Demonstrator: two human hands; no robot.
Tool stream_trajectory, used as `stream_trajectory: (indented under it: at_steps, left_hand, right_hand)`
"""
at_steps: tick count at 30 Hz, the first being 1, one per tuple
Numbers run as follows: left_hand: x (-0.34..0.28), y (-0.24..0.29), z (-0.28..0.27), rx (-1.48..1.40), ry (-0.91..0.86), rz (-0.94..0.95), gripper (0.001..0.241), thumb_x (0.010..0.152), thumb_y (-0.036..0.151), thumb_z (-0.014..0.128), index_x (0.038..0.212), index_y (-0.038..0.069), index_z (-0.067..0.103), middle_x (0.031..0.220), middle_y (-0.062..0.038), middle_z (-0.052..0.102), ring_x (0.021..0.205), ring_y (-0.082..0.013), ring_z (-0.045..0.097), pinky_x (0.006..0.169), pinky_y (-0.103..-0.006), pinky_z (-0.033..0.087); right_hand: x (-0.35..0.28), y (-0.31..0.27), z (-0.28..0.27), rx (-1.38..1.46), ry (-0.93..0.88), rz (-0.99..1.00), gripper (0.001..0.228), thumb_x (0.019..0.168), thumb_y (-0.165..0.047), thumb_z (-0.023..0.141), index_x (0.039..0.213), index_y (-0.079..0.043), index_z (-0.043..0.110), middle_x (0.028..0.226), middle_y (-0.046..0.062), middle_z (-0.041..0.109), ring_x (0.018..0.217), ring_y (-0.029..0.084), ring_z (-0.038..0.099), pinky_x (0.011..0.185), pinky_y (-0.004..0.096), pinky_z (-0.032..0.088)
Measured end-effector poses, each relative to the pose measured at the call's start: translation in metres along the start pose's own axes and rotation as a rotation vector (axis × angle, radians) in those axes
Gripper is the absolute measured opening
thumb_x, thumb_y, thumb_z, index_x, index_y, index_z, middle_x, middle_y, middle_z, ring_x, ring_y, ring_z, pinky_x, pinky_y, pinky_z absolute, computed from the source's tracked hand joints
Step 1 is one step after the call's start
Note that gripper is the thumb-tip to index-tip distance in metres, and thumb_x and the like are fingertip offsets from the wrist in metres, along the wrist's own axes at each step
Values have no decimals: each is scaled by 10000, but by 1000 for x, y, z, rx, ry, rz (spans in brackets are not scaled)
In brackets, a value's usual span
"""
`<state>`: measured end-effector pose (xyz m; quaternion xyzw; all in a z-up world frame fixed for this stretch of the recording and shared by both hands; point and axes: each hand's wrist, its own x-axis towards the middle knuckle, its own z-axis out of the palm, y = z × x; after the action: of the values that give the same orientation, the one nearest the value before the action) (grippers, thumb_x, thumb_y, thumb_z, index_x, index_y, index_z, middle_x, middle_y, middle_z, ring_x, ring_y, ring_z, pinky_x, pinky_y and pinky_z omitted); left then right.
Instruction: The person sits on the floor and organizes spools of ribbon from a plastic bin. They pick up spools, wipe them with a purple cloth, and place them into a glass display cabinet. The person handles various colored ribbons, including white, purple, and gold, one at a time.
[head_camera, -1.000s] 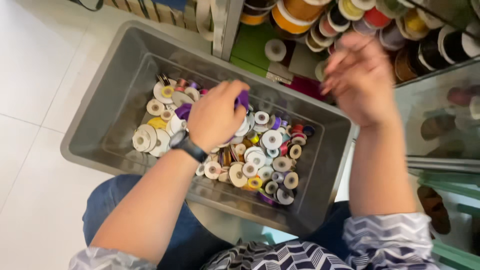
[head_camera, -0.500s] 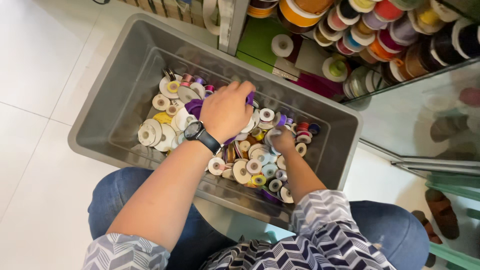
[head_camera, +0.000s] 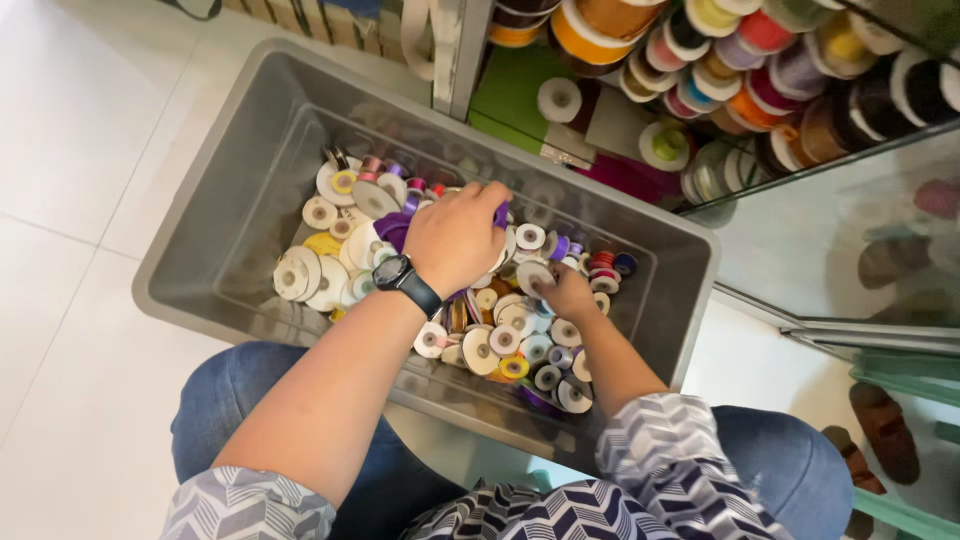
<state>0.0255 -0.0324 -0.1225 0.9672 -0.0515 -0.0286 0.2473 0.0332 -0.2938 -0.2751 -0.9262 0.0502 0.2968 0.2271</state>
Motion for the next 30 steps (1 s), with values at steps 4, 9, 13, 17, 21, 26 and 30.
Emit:
stream_trajectory:
  at_steps: [4, 9, 13, 17, 21, 26, 30]
  left_hand:
    - [-6, 7, -28, -97, -53, -1, 482, 983, 190, 616, 1458, 170, 539, 1204, -177, 720, 1141, -469, 746, 911, -608, 618]
    - [-16, 23, -52, -286, 5, 62, 378, 1020, 126, 663, 1372, 105, 528, 1195, -241, 729, 1168, -513, 736, 921, -627, 620]
    - [-25, 42, -22, -519, 351, 325, 379, 992, 243, 795, 1363, 240, 717, 1301, -59, 722, 1283, -379, 695, 1092, -510, 562]
    - [-56, 71, 6, -233, 389, 585, 501, 951, 303, 736, 1451, 313, 713, 1462, -55, 637, 1398, -382, 554, 1131, -572, 447]
    - [-50, 61, 25, -84, 491, 681, 451, 1040, 159, 558, 1428, 313, 727, 1489, -33, 653, 1420, -345, 557, 1123, -533, 430]
    - [-57, 68, -1, -177, 498, 761, 412, 970, 45, 767, 1376, 116, 768, 1437, -83, 729, 1286, -363, 607, 1088, -520, 557]
    - [-47, 54, 6, -322, 418, 710, 480, 934, -17, 742, 1406, 68, 742, 1406, -117, 710, 1212, -364, 618, 1124, -522, 557]
  right_hand:
    - [-4, -6, -43, 440, -62, -121, 564, 954, -237, 843, 1436, -8, 658, 1168, 234, 797, 990, 337, 800, 871, 459, 667]
    - [-78, -41, -104, 868, -55, -253, 710, 997, 9, 774, 1642, -39, 481, 1190, 238, 762, 896, 248, 800, 756, 343, 730]
    - [-132, -51, -116, 1101, -11, -331, 842, 1025, 49, 659, 1766, -189, 337, 1258, 202, 747, 973, 281, 819, 844, 355, 730]
    - [-133, -52, -81, 1217, 63, -608, 945, 952, 23, 732, 1788, -174, 340, 1484, 249, 693, 1211, 278, 722, 984, 434, 695]
    - [-88, -27, -59, 1399, -48, -706, 927, 941, 100, 606, 1784, -161, 323, 1391, 301, 740, 1107, 344, 804, 914, 503, 720]
    - [-136, -56, -93, 1646, -359, -583, 711, 996, -38, 455, 1701, -129, 442, 1398, 211, 667, 1083, 288, 698, 923, 473, 627]
    - [-126, -56, -78, 1652, -299, -447, 580, 1086, -104, 529, 1664, -129, 492, 1143, 139, 718, 977, 226, 701, 924, 448, 660]
